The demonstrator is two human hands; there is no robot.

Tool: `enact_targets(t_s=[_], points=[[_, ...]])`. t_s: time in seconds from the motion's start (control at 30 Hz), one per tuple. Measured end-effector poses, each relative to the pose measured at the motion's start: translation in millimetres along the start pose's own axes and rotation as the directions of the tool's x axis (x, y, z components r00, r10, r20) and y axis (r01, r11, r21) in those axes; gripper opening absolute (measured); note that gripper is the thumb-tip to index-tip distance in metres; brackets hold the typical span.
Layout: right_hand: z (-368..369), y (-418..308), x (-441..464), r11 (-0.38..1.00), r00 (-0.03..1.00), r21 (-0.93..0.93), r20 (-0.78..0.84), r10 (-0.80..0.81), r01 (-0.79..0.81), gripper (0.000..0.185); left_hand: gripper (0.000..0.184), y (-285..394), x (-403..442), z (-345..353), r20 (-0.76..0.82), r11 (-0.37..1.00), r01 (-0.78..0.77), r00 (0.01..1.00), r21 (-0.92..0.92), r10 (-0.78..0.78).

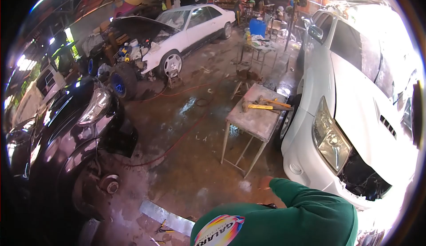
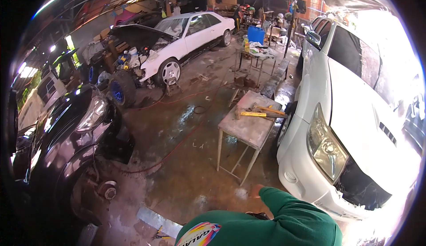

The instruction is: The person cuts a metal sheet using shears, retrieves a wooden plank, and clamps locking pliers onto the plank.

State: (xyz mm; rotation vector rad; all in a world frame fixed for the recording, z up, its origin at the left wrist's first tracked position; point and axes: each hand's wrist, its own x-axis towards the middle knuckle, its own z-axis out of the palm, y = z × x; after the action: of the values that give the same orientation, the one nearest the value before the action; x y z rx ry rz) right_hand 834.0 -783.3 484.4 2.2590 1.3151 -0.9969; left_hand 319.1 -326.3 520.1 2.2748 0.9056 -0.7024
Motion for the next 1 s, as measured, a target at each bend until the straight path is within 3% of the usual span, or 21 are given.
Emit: enact_targets(t_s=[0.1,0.2,0.27,0.3,0.37,0.5,0.6,0.67,0.77,1.0], points=[[0.0,5.4,-5.9,0.994,0.998,-0.092,0.026,-0.050,0.052,0.042,0.034,-2.6,-1.4,1.2,0.001,1.000,0.005,1.000,-0.003,-0.005],[-8.8,4.3,-25.1,1.000,0.999,0.025,0.052,-0.014,0.013,0.047,0.034,-6.2,-1.1,0.7,0.010,1.000,0.005,1.000,0.008,-0.005],[1.0,7.0,-22.3,0.930,0.968,0.270,0.092,0.232,-0.248,0.049,0.034,-7.8,-0.5,0.8,0.015,1.000,0.006,1.000,0.011,-0.006],[-1.5,3.8,-27.9,0.928,0.968,0.275,0.096,0.233,-0.251,0.049,0.034,-7.2,-1.6,0.6,0.018,1.000,0.005,1.000,0.016,-0.005],[-12.8,-5.1,-42.0,0.989,0.994,0.114,0.070,0.088,-0.096,0.049,0.034,-10.3,-2.1,0.7,0.022,1.000,0.003,1.000,0.018,-0.003],[5.2,-16.5,-45.8,0.985,0.991,0.124,0.074,0.113,-0.122,0.048,0.034,-14.6,-3.5,2.1,0.028,1.000,0.002,1.000,0.028,-0.003],[47.0,-18.7,-34.8,1.000,0.998,0.006,0.065,0.009,-0.010,0.048,0.034,-15.8,-5.4,2.3,0.032,1.000,-0.003,0.999,0.031,0.002],[106.0,2.8,4.0,0.982,0.996,0.166,0.055,0.077,-0.085,0.048,0.034,-17.1,-7.7,2.7,0.034,0.999,-0.003,0.999,0.036,0.001],[37.0,-22.3,-64.2,0.808,0.942,0.485,0.153,0.298,-0.335,0.048,0.034,-24.1,-10.5,7.2,0.037,0.999,-0.005,0.999,0.041,0.004],[34.7,-12.7,-50.6,0.954,0.960,0.218,0.233,0.154,-0.206,0.044,0.033,-37.0,-17.8,14.1,0.034,0.999,-0.011,0.999,0.048,0.009]])
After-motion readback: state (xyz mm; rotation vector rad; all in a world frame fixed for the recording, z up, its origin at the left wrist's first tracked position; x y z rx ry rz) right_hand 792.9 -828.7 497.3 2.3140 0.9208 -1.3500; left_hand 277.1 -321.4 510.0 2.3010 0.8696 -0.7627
